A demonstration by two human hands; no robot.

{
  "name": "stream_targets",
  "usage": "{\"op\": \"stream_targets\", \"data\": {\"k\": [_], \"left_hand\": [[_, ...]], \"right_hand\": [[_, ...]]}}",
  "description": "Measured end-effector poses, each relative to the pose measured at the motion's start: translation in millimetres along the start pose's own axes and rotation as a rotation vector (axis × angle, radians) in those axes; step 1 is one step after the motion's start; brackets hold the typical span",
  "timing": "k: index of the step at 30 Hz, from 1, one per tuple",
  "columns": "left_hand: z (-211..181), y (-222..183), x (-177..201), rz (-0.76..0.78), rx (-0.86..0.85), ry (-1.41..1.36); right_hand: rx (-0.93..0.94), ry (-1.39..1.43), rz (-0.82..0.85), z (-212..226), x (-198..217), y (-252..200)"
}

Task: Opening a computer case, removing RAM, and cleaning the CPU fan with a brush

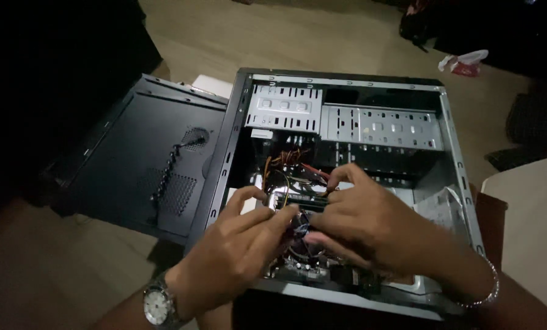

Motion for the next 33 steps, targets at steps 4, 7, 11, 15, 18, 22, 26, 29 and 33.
{"op": "stream_targets", "data": {"k": [4,7,11,15,18,22,26,29,33], "left_hand": [[-6.1,1.6,-0.3,0.013,0.012,-0.036],[-6.3,1.4,-9.9,0.031,0.016,-0.023],[-3.8,1.1,-2.2,0.004,0.011,-0.014],[11.1,-27.5,9.9,-0.111,0.022,-0.013],[36.8,-51.9,69.7,-0.114,0.312,0.23],[76.3,-91.7,106.9,-0.278,0.506,0.536],[152.2,-153.1,82.8,-0.416,0.651,0.56],[210.2,-202.8,39.4,-0.397,0.751,0.576],[243.6,-233.8,-13.1,-0.321,0.874,0.6]], "right_hand": [[-0.024,-0.033,0.028,0.4,-7.6,2.4],[-0.088,-0.054,0.083,-3.6,-17.1,-1.5],[-0.019,-0.031,0.02,-0.7,-3.9,-0.7],[0.016,-0.076,0.017,-15.1,-12.2,-6.0],[-0.127,-0.137,-0.018,-30.8,-5.3,-13.5],[-0.146,-0.139,-0.04,-30.8,0.9,-12.1],[-0.142,-0.203,0.032,-39.1,-9.9,-15.9],[-0.192,-0.264,0.105,-52.5,-18.0,-23.6],[-0.345,-0.329,0.183,-70.2,-21.9,-37.2]]}}
Point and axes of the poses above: each hand's wrist, its own y-axis towards the middle knuckle, its own x-axis out of the back of the hand, z = x × y, the point moved 4 cm from there along y, towards the middle knuckle, and after that the axes turned 2 degrees about y, right-handed, at the moved point
